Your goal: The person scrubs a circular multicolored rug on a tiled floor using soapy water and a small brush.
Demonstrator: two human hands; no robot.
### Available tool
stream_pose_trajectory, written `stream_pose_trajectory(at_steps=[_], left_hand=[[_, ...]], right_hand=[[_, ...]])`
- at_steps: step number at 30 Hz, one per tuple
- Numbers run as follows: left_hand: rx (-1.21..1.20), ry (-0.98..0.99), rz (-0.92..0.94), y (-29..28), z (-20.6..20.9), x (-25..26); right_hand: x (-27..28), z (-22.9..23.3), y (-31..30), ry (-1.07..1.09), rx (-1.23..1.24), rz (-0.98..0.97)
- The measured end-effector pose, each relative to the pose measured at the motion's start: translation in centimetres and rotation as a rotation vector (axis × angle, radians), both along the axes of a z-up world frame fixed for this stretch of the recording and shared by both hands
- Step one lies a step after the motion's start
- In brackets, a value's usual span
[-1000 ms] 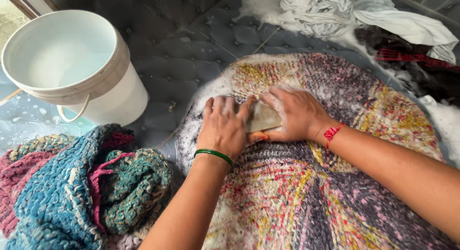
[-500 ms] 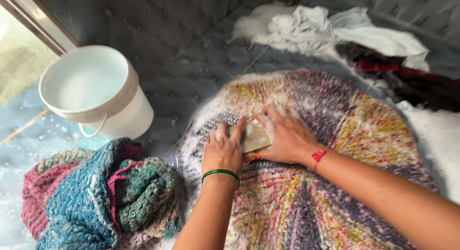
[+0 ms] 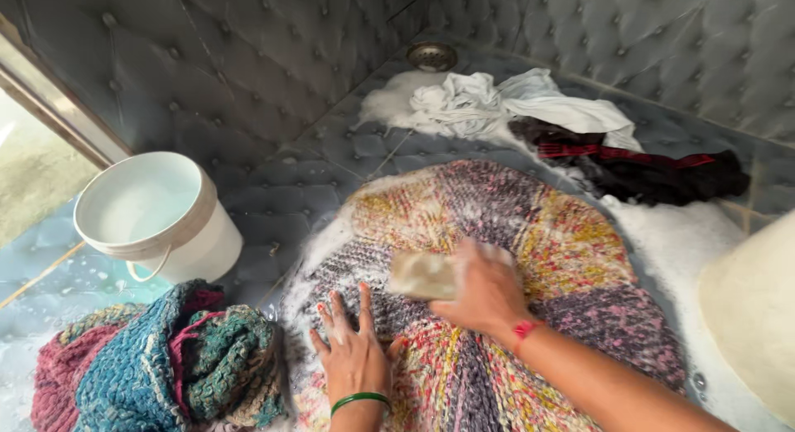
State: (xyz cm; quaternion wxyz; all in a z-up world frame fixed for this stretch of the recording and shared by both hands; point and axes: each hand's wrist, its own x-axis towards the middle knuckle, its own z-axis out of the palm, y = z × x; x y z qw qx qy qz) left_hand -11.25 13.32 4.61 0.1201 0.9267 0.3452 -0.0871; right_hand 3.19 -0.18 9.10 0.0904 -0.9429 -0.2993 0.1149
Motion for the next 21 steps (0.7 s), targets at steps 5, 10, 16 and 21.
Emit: stream_pose_trajectory(at_steps=[5, 10, 16, 21], left_hand=[[-0.094, 0.171, -0.073, -0.3, 3.2, -0.7], [-0.156, 0.268, -0.097, -1.1, 5.8, -1.5], [-0.093, 0.272, -0.122, -2.6, 5.2, -3.3], [-0.073, 0.256, -0.163, -3.3, 4.5, -5.0]], right_hand=[[1.4, -0.6, -4.7, -0.074, 0.033, 0.055], [-0.2, 1.1, -6.2, 0.013, -0.107, 0.076], [-4.0, 3.0, -10.7, 0.095, -0.156, 0.065], [-6.6, 3.9, -13.7, 0.142, -0.195, 0.081]])
